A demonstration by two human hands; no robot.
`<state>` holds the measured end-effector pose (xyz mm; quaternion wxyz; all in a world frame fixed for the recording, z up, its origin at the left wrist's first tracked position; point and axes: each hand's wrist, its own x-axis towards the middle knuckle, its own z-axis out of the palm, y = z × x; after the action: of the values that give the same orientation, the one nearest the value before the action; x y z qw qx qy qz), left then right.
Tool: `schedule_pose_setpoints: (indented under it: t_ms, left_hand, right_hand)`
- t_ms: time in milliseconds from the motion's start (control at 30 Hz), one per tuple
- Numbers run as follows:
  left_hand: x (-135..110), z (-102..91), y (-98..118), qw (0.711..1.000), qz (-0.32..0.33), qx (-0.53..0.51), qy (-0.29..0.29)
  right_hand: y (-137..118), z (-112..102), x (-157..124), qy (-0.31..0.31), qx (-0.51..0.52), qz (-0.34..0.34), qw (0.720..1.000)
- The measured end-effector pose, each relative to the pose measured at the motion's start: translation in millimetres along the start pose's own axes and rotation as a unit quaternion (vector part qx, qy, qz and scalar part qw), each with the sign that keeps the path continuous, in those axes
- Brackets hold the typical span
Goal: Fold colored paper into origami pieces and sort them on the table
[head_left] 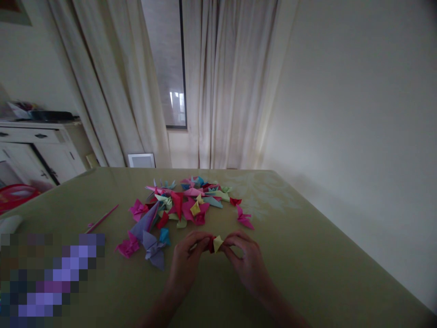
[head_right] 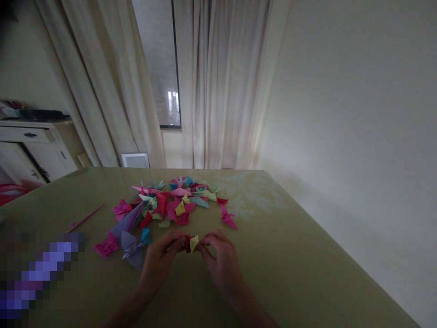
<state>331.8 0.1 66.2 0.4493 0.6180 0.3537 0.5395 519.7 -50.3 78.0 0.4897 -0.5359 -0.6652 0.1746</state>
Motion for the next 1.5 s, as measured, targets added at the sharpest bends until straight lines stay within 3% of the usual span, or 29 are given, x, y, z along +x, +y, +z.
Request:
schedule_pose_setpoints:
  t_ms: [200, 367, 533, 767, 1033, 1267, 1500]
  left_hand:
    - [0.2, -0.3, -1.9, 1.0, -0.013, 0.008, 0.009]
    - [0.6, 1.5, -4.1, 0.999, -0.03, -0.001, -0.033]
    - [0.8, 3.2, -14.0, 0.996, -0.077, -0.043, -0.034]
    - [0.0, 8.9, -10.8, 0.984, -0.128, -0.12, -0.025]
    - [-3.5, 14.1, -1.6, 0.947, -0.217, -0.238, -0.018]
    - [-2.7, 13.2, -8.0, 0.936, -0.239, -0.258, -0.001]
    - [-3.7, 9.7, -10.7, 0.942, -0.227, -0.238, -0.07]
  right_hand:
    - [3.0, 1.0, -0.5, 0.01, -0.006, -0.021, 1.0]
    - [8.1, 1.7, -0.6, 0.024, -0.015, -0.053, 0.998]
    - [8.0, 0.0, 0.1, 0.04, -0.023, -0.074, 0.996]
    - [13.7, 2.9, -1.4, 0.081, 0.007, -0.011, 0.997]
    - [14.3, 0.8, -1.4, 0.081, 0.03, 0.031, 0.996]
    - [16.2, 4.8, -0.6, 0.08, 0.025, -0.022, 0.996]
    - [14.3, 9.0, -1.8, 0.071, 0.034, -0.056, 0.995]
